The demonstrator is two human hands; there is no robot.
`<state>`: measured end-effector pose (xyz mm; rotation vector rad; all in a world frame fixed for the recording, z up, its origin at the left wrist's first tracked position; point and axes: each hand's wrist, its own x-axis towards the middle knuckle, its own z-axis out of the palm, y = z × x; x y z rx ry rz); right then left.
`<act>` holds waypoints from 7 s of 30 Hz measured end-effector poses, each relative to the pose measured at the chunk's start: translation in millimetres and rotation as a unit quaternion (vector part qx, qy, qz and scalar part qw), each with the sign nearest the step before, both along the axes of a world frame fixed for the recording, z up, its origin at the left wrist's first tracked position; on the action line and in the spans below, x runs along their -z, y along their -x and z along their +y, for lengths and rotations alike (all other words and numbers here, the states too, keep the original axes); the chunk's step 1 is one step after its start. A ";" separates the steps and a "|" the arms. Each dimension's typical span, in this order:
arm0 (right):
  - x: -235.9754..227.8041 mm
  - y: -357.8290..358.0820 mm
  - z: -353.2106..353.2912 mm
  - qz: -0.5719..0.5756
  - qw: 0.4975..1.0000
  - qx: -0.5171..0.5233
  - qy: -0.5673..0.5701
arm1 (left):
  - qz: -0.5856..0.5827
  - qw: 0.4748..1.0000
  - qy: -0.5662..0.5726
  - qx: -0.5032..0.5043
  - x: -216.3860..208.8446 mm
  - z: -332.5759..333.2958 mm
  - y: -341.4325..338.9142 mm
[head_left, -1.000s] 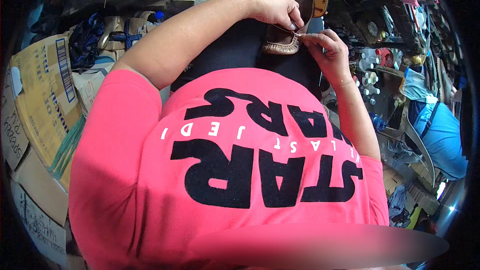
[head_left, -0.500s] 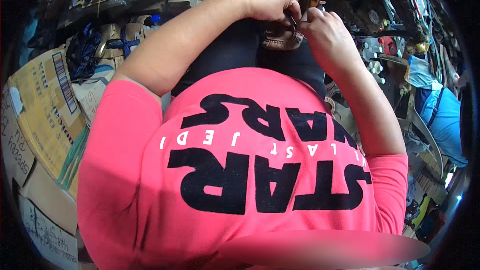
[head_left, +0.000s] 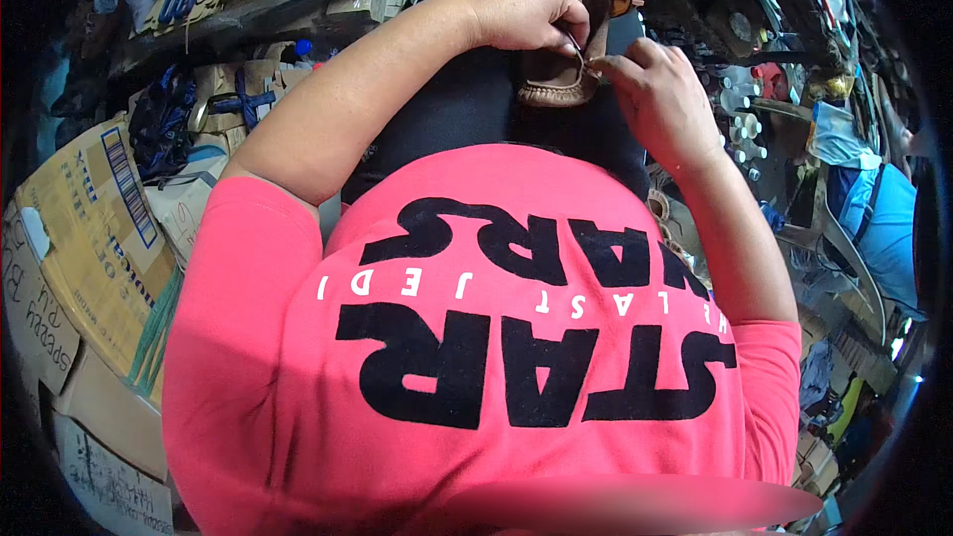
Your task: Sewing the upper part of a leather shoe by hand using a needle and thread.
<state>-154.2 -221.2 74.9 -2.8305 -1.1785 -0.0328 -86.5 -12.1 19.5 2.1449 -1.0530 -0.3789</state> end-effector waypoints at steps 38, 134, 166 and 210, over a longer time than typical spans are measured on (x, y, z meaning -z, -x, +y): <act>18.5 -17.5 -37.8 0.473 0.776 0.204 -0.365 | 0.014 0.983 -0.013 -0.183 -30.8 34.6 81.5; -6.2 -30.9 -22.7 0.266 0.934 0.156 -0.183 | 0.149 0.981 0.087 0.086 1.9 -19.7 -43.3; 39.6 9.7 -9.9 -0.016 0.980 0.096 -0.175 | -0.143 0.961 0.101 -0.217 -3.9 25.1 63.8; 26.5 -38.9 -28.1 0.463 0.807 0.203 -0.305 | -0.123 0.964 0.023 -0.235 4.8 7.9 52.7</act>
